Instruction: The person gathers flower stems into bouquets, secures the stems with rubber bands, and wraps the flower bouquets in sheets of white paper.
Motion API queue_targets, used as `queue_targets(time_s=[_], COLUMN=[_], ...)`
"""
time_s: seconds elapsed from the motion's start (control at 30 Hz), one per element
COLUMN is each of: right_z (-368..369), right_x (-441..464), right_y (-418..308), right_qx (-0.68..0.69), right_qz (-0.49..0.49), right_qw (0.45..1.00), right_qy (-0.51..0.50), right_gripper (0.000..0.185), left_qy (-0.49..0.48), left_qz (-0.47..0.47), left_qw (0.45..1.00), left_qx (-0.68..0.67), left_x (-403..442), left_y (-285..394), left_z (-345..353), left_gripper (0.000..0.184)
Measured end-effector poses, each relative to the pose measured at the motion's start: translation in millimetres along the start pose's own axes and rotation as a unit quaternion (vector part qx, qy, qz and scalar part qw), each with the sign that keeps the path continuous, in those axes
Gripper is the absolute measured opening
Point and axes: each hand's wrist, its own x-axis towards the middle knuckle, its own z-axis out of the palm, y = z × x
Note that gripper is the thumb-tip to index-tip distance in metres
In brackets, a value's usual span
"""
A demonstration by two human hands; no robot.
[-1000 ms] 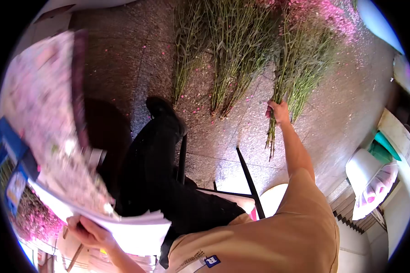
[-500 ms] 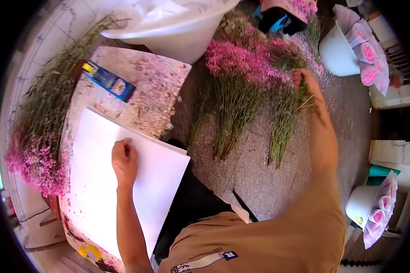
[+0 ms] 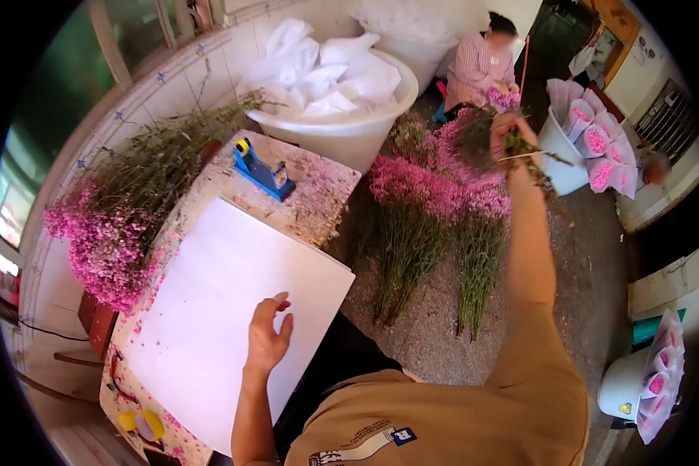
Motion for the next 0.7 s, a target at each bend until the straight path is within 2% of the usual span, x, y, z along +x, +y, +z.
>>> queue_targets(time_s=[0.07,0.13,0.23,0.27,0.3,0.37,0.4,0.47,0.5,0.53,0.57,0.6,0.63,0.67,0.7], right_z=[47.8,72.2,77.0,86.2,105.4,127.4,127.2,129.8,150.3,167.4,162.0,149.5,138.1,128.8,119.6], right_x=[-30.0,-56.9,-87.9,-102.9,-118.8,-149.2,-163.0,-188.7,-203.3,-214.8,-218.6,-219.7,-218.3,-214.5,-210.7], right_y=[42.0,80.4,127.3,145.1,161.7,192.0,202.7,216.7,228.1,233.4,235.9,240.4,242.8,239.8,233.1], right_qx=[0.018,-0.044,-0.046,-0.035,0.027,0.075,0.060,0.020,0.048,0.075,0.075,0.039,0.002,0.003,0.003], right_qz=[-0.030,-0.041,-0.015,-0.001,0.021,0.076,0.108,0.175,0.175,0.174,0.173,0.217,0.262,0.261,0.358], right_qw=[0.998,0.998,0.999,0.999,0.998,0.990,0.990,0.984,0.983,0.981,0.981,0.972,0.959,0.959,0.934], right_qy=[0.054,0.031,-0.002,-0.025,0.049,0.096,0.068,-0.009,0.023,0.053,0.048,0.077,0.108,0.107,-0.002], right_gripper=[0.009,0.015,0.016,0.017,0.017,0.017,0.018,0.029,0.034,0.043,0.043,0.044,0.046,0.046,0.048], left_qy=[0.003,0.003,-0.006,0.002,0.012,0.017,0.012,-0.084,-0.006,-0.003,-0.082,-0.163,-0.226,-0.226,-0.207], left_qz=[0.058,0.112,0.207,0.242,0.261,0.284,0.289,0.305,0.387,0.391,0.387,0.380,0.262,0.263,0.215], left_qw=[0.998,0.993,0.978,0.970,0.964,0.954,0.950,0.916,0.910,0.909,0.903,0.891,0.895,0.896,0.901], left_qx=[-0.015,-0.038,-0.034,-0.036,-0.052,-0.094,-0.122,-0.247,-0.148,-0.145,-0.167,-0.188,-0.279,-0.278,-0.316], left_x=[9.2,23.8,48.8,56.8,63.8,75.1,80.1,93.1,99.1,103.3,109.7,111.5,108.4,108.2,110.0], left_y=[13.6,39.6,88.8,104.2,124.1,160.1,171.9,174.8,180.0,174.8,164.3,164.0,162.8,165.4,167.3], left_z=[1.4,-0.4,-8.5,-9.2,-11.8,-15.4,-15.4,-14.1,-16.3,-16.2,-11.4,-13.8,-14.3,-19.0,-23.7], left_gripper=[0.048,0.049,0.059,0.064,0.070,0.081,0.085,0.085,0.070,0.070,0.065,0.061,0.033,0.033,0.031])
